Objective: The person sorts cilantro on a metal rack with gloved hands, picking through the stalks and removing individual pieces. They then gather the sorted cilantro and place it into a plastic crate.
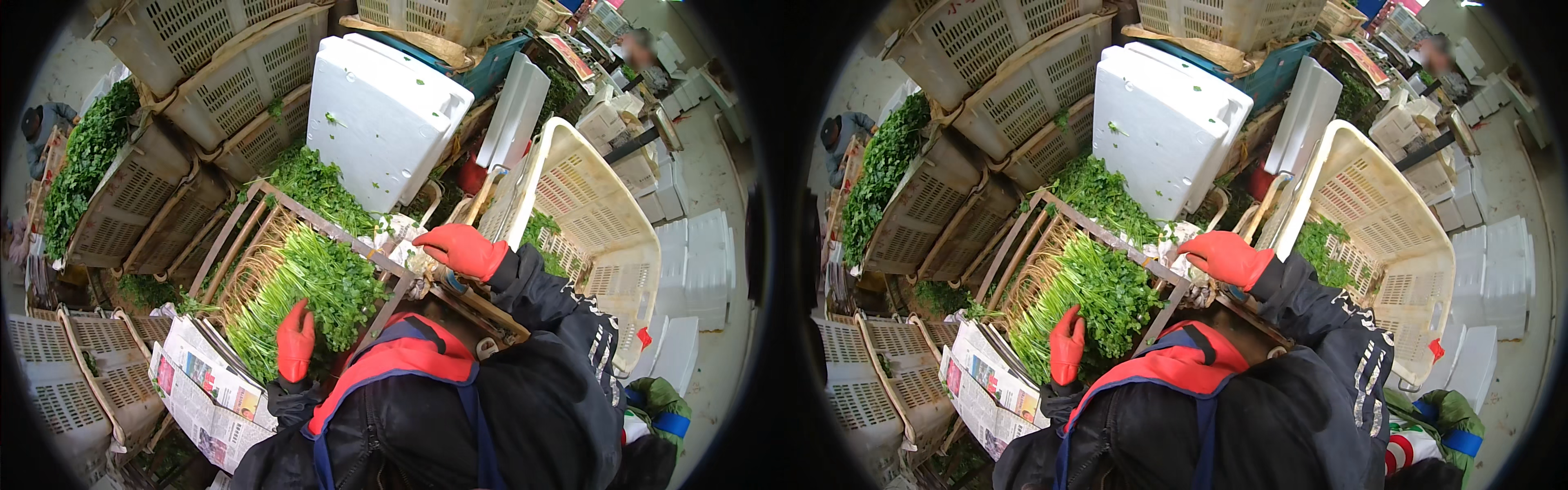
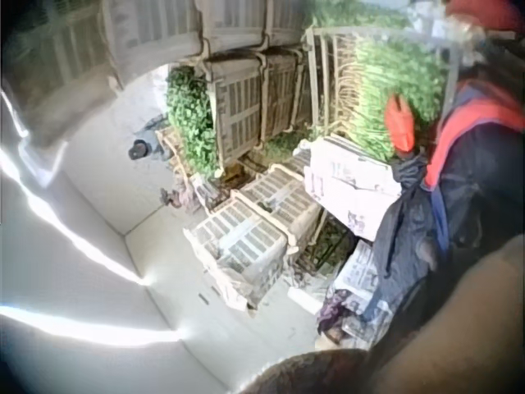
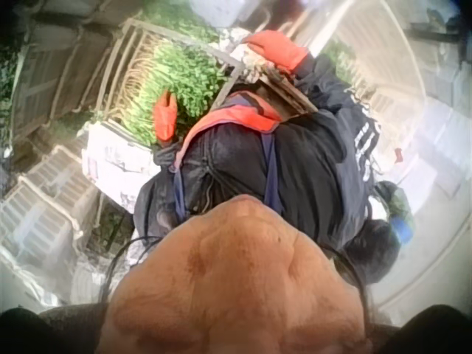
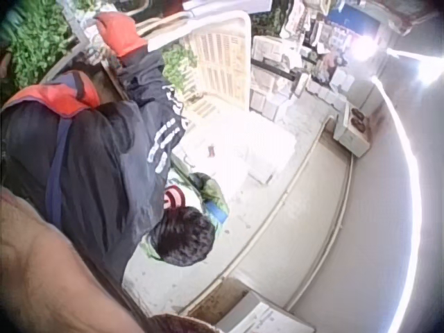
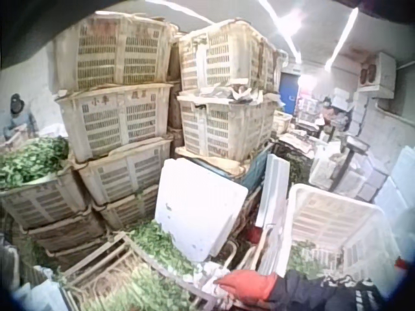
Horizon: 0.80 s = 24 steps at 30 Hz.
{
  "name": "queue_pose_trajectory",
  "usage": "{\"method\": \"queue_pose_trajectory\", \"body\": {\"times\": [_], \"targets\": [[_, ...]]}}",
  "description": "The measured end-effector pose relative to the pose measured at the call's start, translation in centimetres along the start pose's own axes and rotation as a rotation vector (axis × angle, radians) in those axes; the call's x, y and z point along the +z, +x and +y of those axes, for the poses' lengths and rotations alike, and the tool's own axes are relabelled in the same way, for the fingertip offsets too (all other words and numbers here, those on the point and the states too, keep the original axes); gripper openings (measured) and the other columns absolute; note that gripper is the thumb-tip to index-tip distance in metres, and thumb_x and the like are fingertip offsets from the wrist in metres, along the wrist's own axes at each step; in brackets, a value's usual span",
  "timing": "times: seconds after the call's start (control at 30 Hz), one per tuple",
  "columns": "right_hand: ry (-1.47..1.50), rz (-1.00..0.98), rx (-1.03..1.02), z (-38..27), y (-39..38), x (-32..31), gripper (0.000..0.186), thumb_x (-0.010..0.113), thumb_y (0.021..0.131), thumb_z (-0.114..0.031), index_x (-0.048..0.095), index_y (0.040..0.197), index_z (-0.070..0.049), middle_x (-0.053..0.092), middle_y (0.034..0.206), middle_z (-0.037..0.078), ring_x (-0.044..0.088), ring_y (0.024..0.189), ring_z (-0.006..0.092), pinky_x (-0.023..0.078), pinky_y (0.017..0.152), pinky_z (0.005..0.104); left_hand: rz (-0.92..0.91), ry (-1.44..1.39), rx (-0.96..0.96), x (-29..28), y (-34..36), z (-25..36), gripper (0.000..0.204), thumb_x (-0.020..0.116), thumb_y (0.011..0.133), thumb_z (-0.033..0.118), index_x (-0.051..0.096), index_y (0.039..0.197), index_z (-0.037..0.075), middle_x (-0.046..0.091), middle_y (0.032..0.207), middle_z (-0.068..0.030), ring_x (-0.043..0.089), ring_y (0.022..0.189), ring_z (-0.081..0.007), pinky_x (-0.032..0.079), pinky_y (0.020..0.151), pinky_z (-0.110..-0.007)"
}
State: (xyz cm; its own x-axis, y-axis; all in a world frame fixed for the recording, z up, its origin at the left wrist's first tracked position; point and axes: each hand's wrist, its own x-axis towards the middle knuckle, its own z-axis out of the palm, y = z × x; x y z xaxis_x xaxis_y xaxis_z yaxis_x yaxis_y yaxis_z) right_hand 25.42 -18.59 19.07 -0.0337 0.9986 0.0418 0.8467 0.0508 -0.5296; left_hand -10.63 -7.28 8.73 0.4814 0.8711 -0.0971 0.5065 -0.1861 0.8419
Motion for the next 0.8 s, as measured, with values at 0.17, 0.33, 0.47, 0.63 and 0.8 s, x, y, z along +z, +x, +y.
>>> {"method": "queue_pose_trajectory", "body": {"times": [0.17,0.33,0.47,0.63,0.8], "targets": [[0.081,-0.018,0.073,1.0,0.5,0.4,0.024,0.055,0.088,-0.021,0.064,0.105,-0.008,0.066,0.1,0.013,0.062,0.091,0.0337,0.05,0.079,0.041,-0.01,-0.038,0.035,0.8,0.0,1.6,0.03,0.061,0.087,0.013,0.062,0.116,0.003,0.067,0.096,-0.0202,0.067,0.086,-0.0301,0.051,0.076,-0.035],[0.111,-0.052,0.126,1.2,0.4,0.4,0.026,0.056,0.086,-0.021,0.064,0.106,-0.006,0.065,0.1,0.015,0.062,0.09,0.035,0.05,0.079,0.0415,0.021,0.022,0.017,2.2,0.0,2.5,0.03,0.06,0.087,0.013,0.063,0.116,0.005,0.067,0.087,-0.0152,0.064,0.076,-0.0214,0.05,0.069,-0.032],[0.124,-0.122,0.143,1.4,0.2,0.9,0.029,0.055,0.085,-0.021,0.063,0.108,-0.004,0.065,0.1,0.017,0.061,0.091,0.0364,0.049,0.082,0.0429,-0.057,0.029,0.002,3.1,-0.1,3.6,0.029,0.059,0.089,0.014,0.063,0.117,0.007,0.064,0.073,-0.0078,0.056,0.064,-0.0118,0.046,0.06,-0.028],[0.132,-0.192,0.157,1.1,0.2,0.7,0.032,0.055,0.084,-0.02,0.062,0.111,-0.004,0.064,0.103,0.018,0.06,0.096,0.0366,0.047,0.085,0.0434,-0.198,0.063,0.012,4.4,-0.5,4.8,0.027,0.062,0.086,0.021,0.066,0.112,0.012,0.063,0.069,-0.014,0.062,0.061,-0.0265,0.048,0.059,-0.035],[0.115,-0.202,0.128,1.8,-0.1,1.4,0.034,0.057,0.084,-0.019,0.059,0.115,-0.004,0.063,0.107,0.018,0.059,0.097,0.0368,0.048,0.084,0.0433,-0.32,0.155,0.105,4.8,-0.8,6.0,0.028,0.061,0.087,0.023,0.064,0.113,0.013,0.065,0.079,-0.0173,0.064,0.072,-0.0346,0.05,0.062,-0.041]]}}
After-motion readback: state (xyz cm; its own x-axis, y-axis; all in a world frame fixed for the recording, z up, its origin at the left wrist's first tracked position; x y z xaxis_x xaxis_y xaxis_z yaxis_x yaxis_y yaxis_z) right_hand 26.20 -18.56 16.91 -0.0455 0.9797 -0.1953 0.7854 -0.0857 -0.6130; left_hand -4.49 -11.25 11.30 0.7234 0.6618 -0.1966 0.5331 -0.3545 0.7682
